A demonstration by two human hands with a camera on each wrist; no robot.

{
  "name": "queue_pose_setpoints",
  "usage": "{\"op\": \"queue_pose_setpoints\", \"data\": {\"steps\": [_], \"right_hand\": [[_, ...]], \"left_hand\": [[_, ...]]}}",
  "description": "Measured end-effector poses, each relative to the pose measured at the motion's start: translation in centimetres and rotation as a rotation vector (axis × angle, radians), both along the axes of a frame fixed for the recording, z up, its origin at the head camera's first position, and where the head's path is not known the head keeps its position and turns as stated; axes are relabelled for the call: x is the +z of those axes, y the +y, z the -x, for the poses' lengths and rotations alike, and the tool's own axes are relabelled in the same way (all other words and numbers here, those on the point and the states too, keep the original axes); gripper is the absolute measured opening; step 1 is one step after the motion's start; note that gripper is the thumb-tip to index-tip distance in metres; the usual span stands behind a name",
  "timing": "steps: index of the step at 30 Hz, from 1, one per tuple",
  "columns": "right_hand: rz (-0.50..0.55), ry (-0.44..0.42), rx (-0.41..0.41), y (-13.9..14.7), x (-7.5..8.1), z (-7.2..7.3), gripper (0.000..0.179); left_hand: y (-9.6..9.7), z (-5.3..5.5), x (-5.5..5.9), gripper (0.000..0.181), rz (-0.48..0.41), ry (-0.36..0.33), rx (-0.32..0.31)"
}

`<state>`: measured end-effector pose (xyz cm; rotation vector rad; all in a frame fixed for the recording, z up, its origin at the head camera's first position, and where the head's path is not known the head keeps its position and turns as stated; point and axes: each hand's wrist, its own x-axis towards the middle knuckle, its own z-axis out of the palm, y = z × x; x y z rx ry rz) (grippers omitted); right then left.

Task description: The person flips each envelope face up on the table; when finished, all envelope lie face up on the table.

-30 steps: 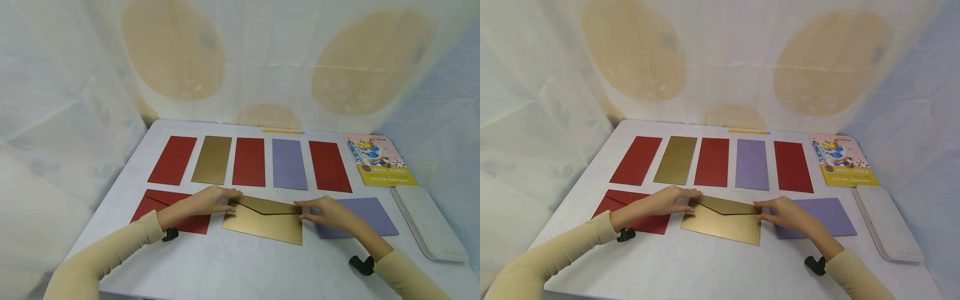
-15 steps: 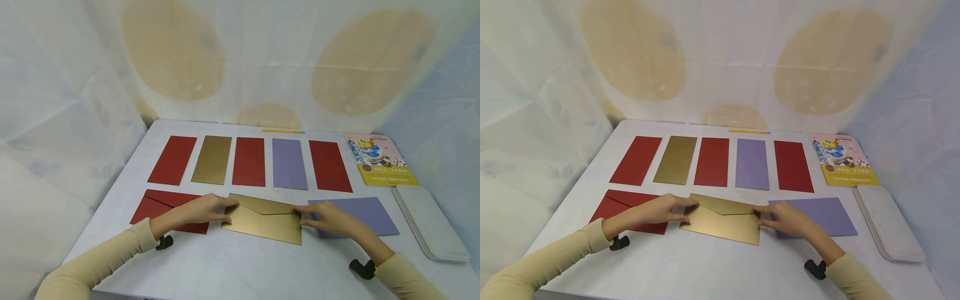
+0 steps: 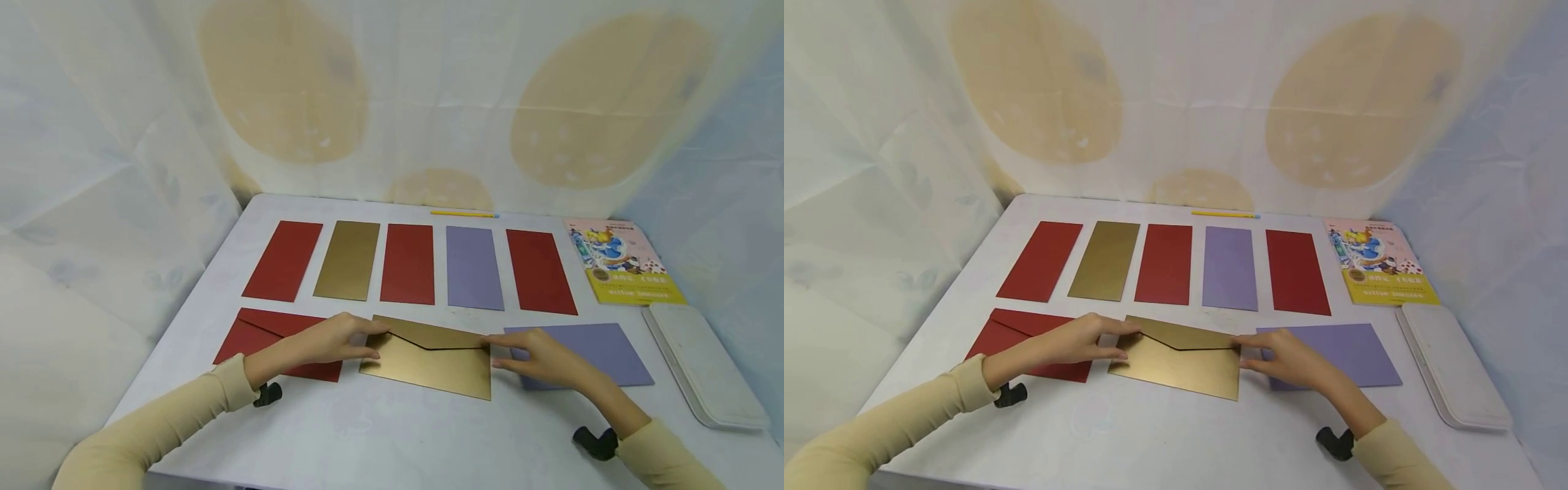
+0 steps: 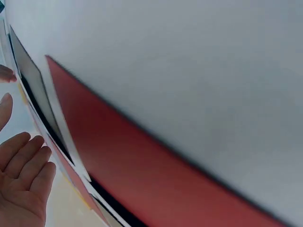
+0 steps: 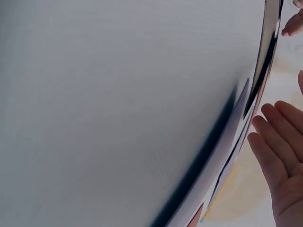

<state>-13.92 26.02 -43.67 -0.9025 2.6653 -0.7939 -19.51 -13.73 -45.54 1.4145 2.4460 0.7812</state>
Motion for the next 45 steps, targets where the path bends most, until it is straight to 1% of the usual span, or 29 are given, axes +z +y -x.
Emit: {"op": "queue_pose_setpoints", "data": {"steps": [4, 8, 13, 16, 20, 22, 27, 31, 34, 36, 41, 45], "right_hand": [[0.021, 0.016, -0.003, 0.4, 0.5, -0.2, 0.047], [0.062, 0.068, 0.004, 0.9, 0.9, -0.4, 0.046], [0.079, 0.136, 0.0, 1.8, 1.2, -0.7, 0.046], [0.066, 0.118, -0.027, 2.3, 1.3, -0.9, 0.048], [0.044, 0.079, -0.079, 3.2, 1.4, -1.3, 0.049], [0.04, 0.081, -0.099, 3.7, 1.4, -1.6, 0.05], [0.041, 0.093, -0.111, 5.0, 1.4, -2.2, 0.05], [0.027, 0.102, -0.133, 6.5, 1.3, -2.7, 0.049], [0.0, 0.107, -0.176, 7.8, 1.3, -3.0, 0.05], [-0.018, 0.088, -0.211, 8.7, 1.4, -3.1, 0.051], [-0.071, 0.023, -0.308, 10.9, 1.7, -3.3, 0.052], [-0.144, -0.041, -0.381, 12.8, 1.7, -2.9, 0.058]], "left_hand": [[0.8, 0.2, 0.4, 0.057, -0.028, 0.037, -0.034], [1.9, 0.4, 0.8, 0.055, -0.037, 0.07, -0.073], [3.7, 0.4, 0.9, 0.053, -0.056, 0.043, -0.14], [4.9, 0.4, 0.7, 0.053, -0.062, 0.026, -0.179], [6.9, 0.5, 0.8, 0.054, -0.063, 0.012, -0.226], [8.0, 0.4, 1.1, 0.054, -0.057, 0.007, -0.254], [11.0, 0.3, 1.9, 0.053, -0.051, 0.006, -0.332], [13.8, 0.2, 2.1, 0.052, -0.042, 0.026, -0.399], [16.0, 0.0, 2.1, 0.054, 0.004, 0.044, -0.431], [17.5, -0.2, 2.2, 0.055, 0.031, 0.049, -0.446], [21.2, -0.6, 2.1, 0.062, 0.132, 0.077, -0.459], [23.5, -0.8, 2.0, 0.068, 0.223, 0.109, -0.462]]}}
